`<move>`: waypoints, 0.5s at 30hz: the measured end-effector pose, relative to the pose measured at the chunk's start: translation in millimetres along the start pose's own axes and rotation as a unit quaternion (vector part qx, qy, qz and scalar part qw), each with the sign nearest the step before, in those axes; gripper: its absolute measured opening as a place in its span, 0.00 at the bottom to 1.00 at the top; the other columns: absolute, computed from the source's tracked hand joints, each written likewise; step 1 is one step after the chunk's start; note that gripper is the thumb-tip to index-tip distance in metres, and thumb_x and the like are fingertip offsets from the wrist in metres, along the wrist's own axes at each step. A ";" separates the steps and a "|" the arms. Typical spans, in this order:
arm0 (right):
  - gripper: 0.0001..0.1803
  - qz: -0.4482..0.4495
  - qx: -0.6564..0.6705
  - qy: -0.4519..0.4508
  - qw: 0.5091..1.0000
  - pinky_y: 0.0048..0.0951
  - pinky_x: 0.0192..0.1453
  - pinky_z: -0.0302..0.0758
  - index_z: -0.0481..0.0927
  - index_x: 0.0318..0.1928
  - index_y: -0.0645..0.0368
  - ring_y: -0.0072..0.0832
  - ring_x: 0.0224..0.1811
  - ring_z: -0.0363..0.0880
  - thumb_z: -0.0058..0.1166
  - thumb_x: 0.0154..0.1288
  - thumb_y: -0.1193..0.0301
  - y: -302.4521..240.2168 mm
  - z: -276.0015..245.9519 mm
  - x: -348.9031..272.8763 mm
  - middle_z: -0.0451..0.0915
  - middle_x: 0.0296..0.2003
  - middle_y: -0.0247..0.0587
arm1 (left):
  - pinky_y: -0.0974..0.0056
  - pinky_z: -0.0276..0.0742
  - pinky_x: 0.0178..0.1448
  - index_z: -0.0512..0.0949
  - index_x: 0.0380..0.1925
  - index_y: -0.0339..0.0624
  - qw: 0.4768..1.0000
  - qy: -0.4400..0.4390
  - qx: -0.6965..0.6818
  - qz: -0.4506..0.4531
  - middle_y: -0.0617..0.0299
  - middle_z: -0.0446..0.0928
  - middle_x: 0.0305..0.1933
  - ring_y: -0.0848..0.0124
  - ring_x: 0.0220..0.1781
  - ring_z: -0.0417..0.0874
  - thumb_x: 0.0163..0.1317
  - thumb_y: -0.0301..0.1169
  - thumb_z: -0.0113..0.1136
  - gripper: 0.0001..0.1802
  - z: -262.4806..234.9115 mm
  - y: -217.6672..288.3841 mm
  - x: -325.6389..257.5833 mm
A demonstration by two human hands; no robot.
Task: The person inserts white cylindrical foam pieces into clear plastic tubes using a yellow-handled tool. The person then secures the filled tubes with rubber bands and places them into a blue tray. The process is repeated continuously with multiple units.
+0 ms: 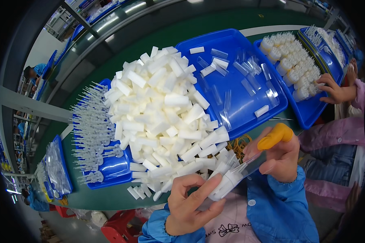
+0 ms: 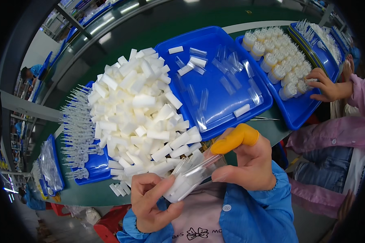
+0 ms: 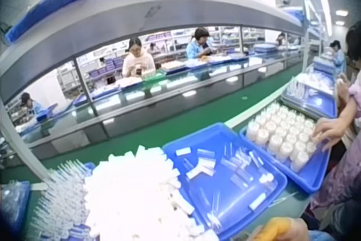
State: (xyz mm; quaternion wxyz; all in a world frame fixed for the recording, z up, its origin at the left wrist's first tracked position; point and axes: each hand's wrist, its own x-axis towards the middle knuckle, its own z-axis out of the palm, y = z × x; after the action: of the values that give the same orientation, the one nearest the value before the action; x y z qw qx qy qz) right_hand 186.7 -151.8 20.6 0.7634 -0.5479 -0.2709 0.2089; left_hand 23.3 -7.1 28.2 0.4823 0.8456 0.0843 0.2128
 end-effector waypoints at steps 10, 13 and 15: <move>0.23 0.016 0.031 -0.080 0.996 0.30 0.50 0.70 0.75 0.40 0.65 0.29 0.42 0.76 0.72 0.43 0.76 4.5 -14.4 -0.3 0.76 0.39 0.42 | 0.66 0.72 0.41 0.81 0.42 0.38 0.998 -0.042 -0.034 0.013 0.56 0.66 0.42 0.67 0.39 0.73 0.38 0.26 0.70 0.24 2.2 -9.7 -0.3; 0.22 0.014 -0.015 -0.103 0.995 0.30 0.50 0.68 0.76 0.39 0.65 0.28 0.43 0.74 0.72 0.43 0.73 4.1 -16.8 1.7 0.76 0.38 0.40 | 0.65 0.73 0.42 0.81 0.41 0.38 0.996 -0.058 -0.062 0.006 0.56 0.65 0.43 0.67 0.40 0.73 0.38 0.25 0.70 0.23 3.7 -10.9 0.4; 0.22 0.024 -0.004 -0.061 0.998 0.31 0.50 0.66 0.76 0.39 0.65 0.28 0.44 0.72 0.72 0.43 0.71 4.6 -10.1 -4.2 0.76 0.37 0.38 | 0.65 0.72 0.43 0.82 0.40 0.38 0.996 -0.056 -0.075 -0.010 0.56 0.65 0.43 0.67 0.41 0.73 0.38 0.26 0.70 0.23 3.8 -8.8 1.1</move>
State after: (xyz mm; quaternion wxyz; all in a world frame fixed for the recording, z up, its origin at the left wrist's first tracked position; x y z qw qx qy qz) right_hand 189.9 -160.2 12.9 0.7382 -0.5434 -0.3045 0.2590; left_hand 26.5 -5.1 19.3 0.5505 0.8166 0.0494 0.1661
